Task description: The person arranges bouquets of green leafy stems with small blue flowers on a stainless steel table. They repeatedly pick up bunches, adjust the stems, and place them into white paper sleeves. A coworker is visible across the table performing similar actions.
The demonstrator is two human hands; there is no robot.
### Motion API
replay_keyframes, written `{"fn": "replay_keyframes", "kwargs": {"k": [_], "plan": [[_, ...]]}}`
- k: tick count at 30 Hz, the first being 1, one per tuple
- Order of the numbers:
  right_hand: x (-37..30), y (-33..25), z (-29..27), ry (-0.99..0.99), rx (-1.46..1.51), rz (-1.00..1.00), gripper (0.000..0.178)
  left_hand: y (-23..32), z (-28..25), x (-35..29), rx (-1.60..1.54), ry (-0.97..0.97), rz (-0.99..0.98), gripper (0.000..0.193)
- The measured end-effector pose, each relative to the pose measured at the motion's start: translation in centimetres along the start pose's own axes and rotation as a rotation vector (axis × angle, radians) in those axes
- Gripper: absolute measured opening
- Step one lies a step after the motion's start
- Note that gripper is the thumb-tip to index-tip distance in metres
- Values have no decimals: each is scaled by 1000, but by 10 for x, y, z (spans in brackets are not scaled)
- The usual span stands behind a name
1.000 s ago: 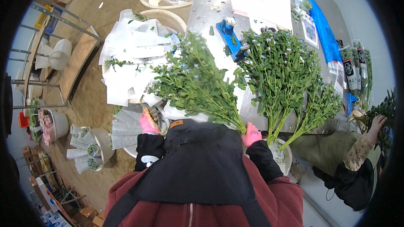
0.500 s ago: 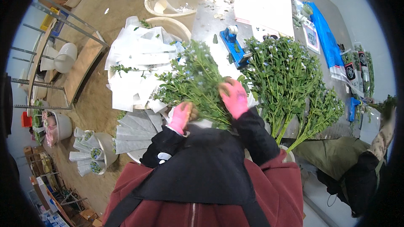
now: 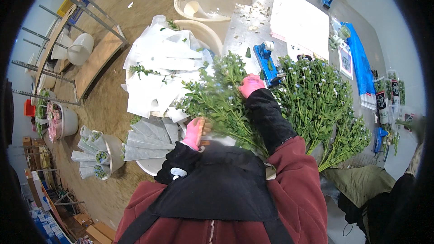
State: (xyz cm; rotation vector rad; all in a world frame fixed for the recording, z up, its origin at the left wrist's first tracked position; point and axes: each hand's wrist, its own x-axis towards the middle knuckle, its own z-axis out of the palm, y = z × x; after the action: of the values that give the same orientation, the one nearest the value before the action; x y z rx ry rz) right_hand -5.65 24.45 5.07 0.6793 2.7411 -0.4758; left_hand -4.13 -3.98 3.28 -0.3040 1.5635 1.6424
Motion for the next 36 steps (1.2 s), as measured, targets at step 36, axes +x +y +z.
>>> {"fn": "replay_keyframes", "kwargs": {"k": [36], "plan": [[4, 16, 0, 81, 1296, -67, 40, -13, -5, 13, 39, 33, -28, 26]]}}
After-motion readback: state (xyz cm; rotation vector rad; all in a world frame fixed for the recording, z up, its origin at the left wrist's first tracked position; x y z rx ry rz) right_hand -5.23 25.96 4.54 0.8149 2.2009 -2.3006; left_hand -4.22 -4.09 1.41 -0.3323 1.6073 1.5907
